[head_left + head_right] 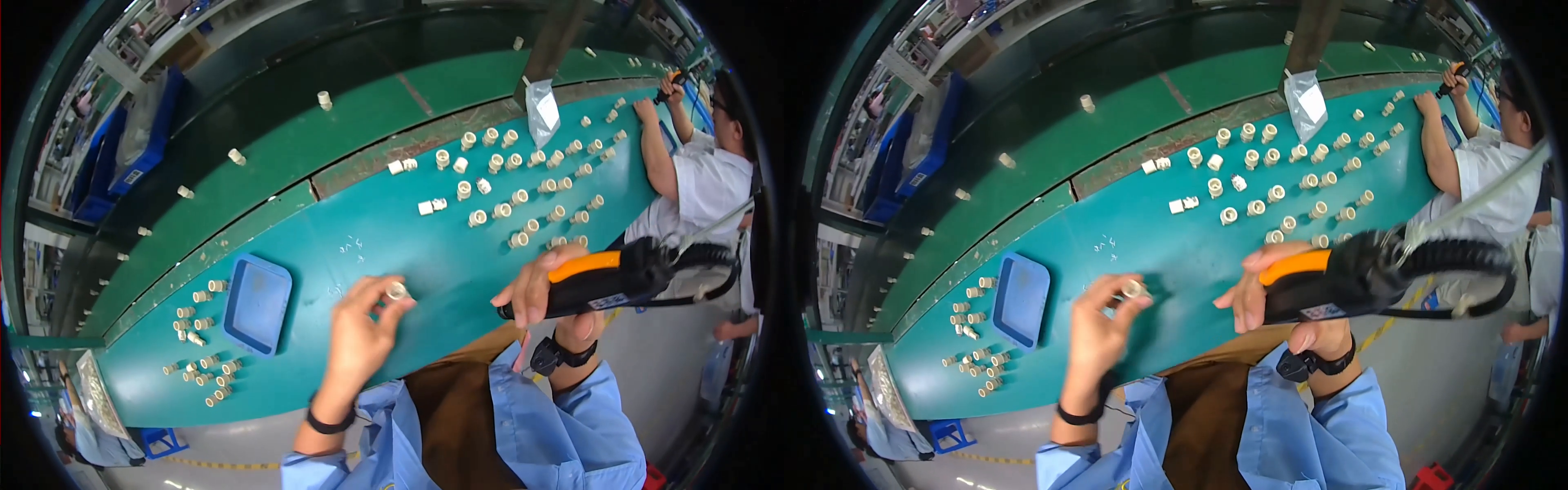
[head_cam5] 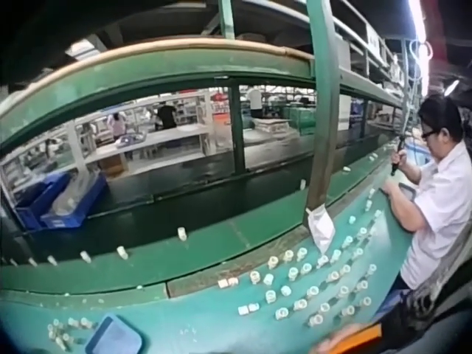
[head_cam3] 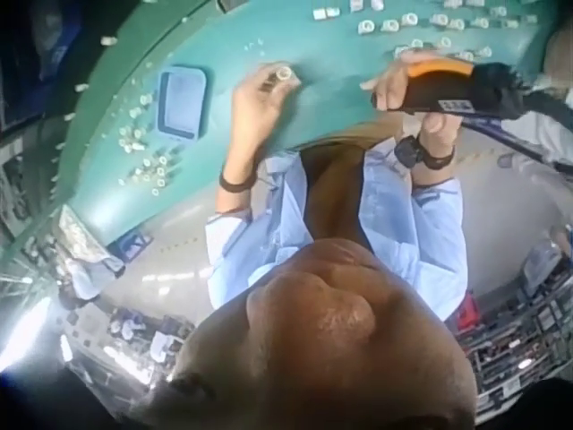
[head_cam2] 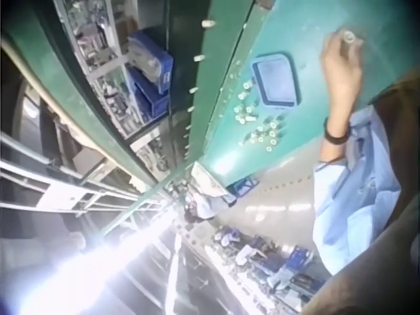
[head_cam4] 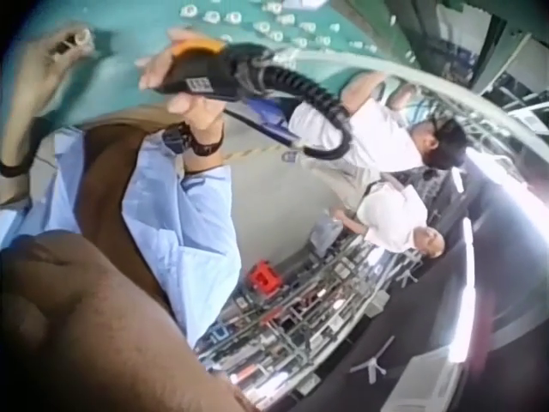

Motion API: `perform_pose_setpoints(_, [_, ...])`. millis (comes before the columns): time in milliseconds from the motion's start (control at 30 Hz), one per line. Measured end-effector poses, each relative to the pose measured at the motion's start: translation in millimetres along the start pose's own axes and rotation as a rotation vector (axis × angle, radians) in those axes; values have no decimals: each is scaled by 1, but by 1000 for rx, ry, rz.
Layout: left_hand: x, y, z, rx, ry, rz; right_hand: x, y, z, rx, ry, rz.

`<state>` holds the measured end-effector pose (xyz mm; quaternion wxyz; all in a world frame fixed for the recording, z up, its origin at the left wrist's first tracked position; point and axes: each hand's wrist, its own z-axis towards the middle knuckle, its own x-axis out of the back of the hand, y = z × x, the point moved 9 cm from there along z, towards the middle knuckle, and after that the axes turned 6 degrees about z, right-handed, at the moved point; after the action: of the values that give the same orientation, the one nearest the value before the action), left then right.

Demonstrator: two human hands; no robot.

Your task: Assemble small plastic components by inserting screws using an electric screwdriver at a factory workbench.

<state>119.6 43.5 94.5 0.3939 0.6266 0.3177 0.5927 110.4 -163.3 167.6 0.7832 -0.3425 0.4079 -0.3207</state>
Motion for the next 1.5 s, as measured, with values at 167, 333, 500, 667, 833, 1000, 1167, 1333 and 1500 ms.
perform_pose_setpoints(167, [63, 1, 118, -166, 165, 302, 24, 9, -5, -2, 3, -103])
perform_pose_setpoints(333, [99, -94, 247, 175, 144, 516, 26, 27, 1, -25, 25, 34])
perform_pose_setpoints(500, [94, -109, 301, 229, 300, 642, 44, 29, 4, 16, -88, 173])
perform_pose_setpoints(667, [112, -78, 281, 273, 246, 973, 57, 26, 17, 77, -265, 268])
perform_pose_setpoints(833, [192, -125, 271, 337, 543, 1119, 54, 29, 17, 58, -337, 358])
perform_pose_setpoints(1000, [201, -212, 289, 396, 403, 673, 56, 30, 15, 91, -250, 293])
perform_pose_setpoints(1167, [198, -187, 269, 370, 500, 520, 52, 23, 4, 121, -90, 259])
perform_pose_setpoints(1333, [143, -77, 246, 160, 283, 541, 52, 18, -6, 54, 129, 125])
perform_pose_setpoints(1500, [36, 50, 132, -468, -10, 652, 42, 15, -5, -44, 80, 112])
